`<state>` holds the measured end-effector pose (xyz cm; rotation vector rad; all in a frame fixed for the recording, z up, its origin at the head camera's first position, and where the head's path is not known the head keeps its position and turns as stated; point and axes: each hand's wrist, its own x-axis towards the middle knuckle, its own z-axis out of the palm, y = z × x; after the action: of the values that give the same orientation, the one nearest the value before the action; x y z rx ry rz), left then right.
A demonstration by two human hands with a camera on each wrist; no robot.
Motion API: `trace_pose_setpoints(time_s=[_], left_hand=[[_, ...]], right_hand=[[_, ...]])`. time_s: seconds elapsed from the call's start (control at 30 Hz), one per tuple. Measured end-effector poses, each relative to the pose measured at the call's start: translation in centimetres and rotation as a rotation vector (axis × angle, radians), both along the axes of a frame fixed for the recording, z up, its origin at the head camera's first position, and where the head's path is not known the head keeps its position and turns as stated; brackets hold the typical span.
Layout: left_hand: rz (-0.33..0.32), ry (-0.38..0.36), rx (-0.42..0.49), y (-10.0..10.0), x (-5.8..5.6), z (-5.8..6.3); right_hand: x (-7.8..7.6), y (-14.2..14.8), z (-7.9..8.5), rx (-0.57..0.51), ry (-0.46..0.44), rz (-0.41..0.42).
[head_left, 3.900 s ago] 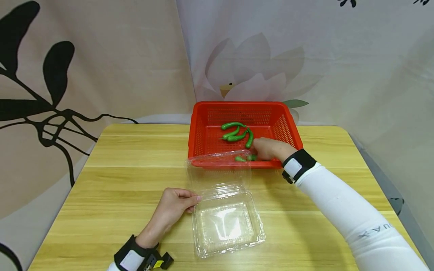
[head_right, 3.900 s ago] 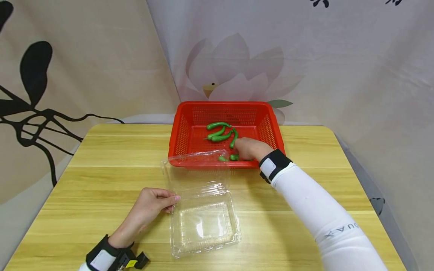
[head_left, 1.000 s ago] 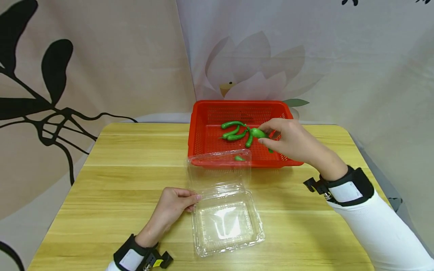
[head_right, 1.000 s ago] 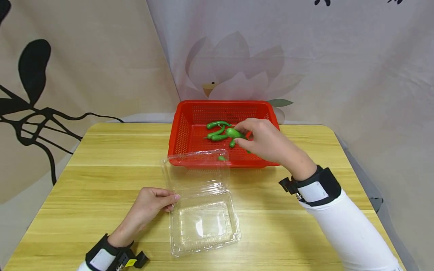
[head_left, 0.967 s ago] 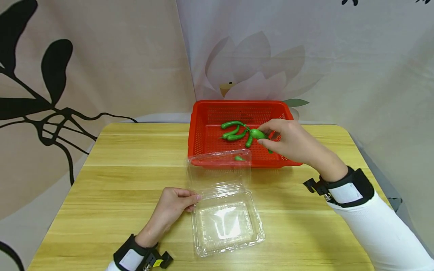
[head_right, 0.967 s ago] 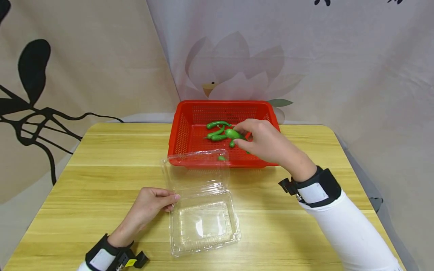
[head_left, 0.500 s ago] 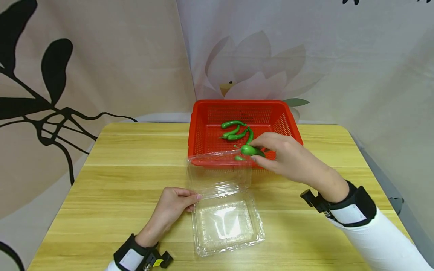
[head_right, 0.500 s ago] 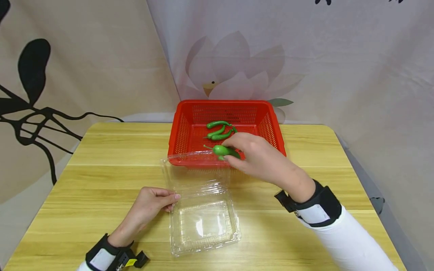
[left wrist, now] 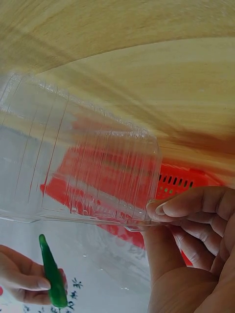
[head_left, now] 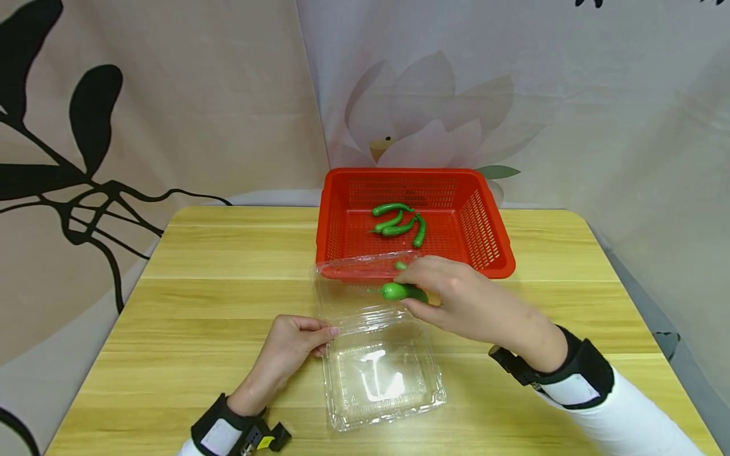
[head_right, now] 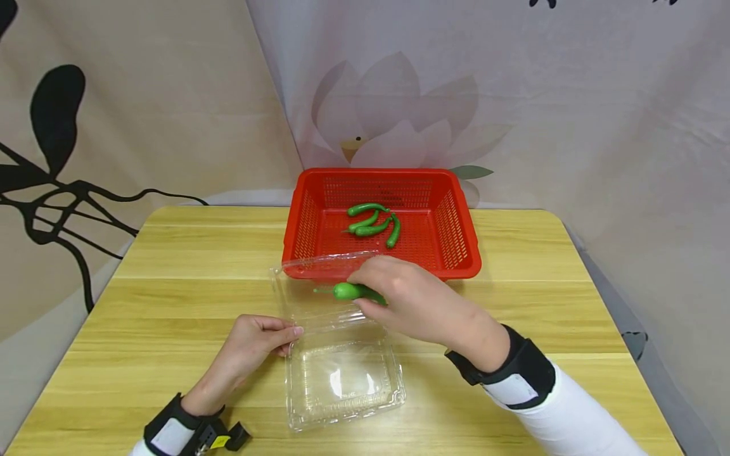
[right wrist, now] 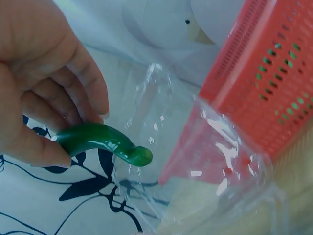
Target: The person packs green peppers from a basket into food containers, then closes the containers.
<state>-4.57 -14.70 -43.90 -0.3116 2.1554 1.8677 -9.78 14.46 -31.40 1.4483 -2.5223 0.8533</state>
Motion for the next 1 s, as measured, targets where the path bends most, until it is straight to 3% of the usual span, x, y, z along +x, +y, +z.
trace_pose_setpoints(time_s=[0.43, 1.0], left_hand=[[0.016, -0.003, 0.005, 0.2, 0.1, 0.0], [0.027, -0.002, 0.027, 0.3, 0.1, -0.2]], right_hand=[[2.0, -1.5, -2.7, 0.114, -0.086, 0.034], [2.9, -3.0, -6.0, 0.230, -0.038, 0.063]])
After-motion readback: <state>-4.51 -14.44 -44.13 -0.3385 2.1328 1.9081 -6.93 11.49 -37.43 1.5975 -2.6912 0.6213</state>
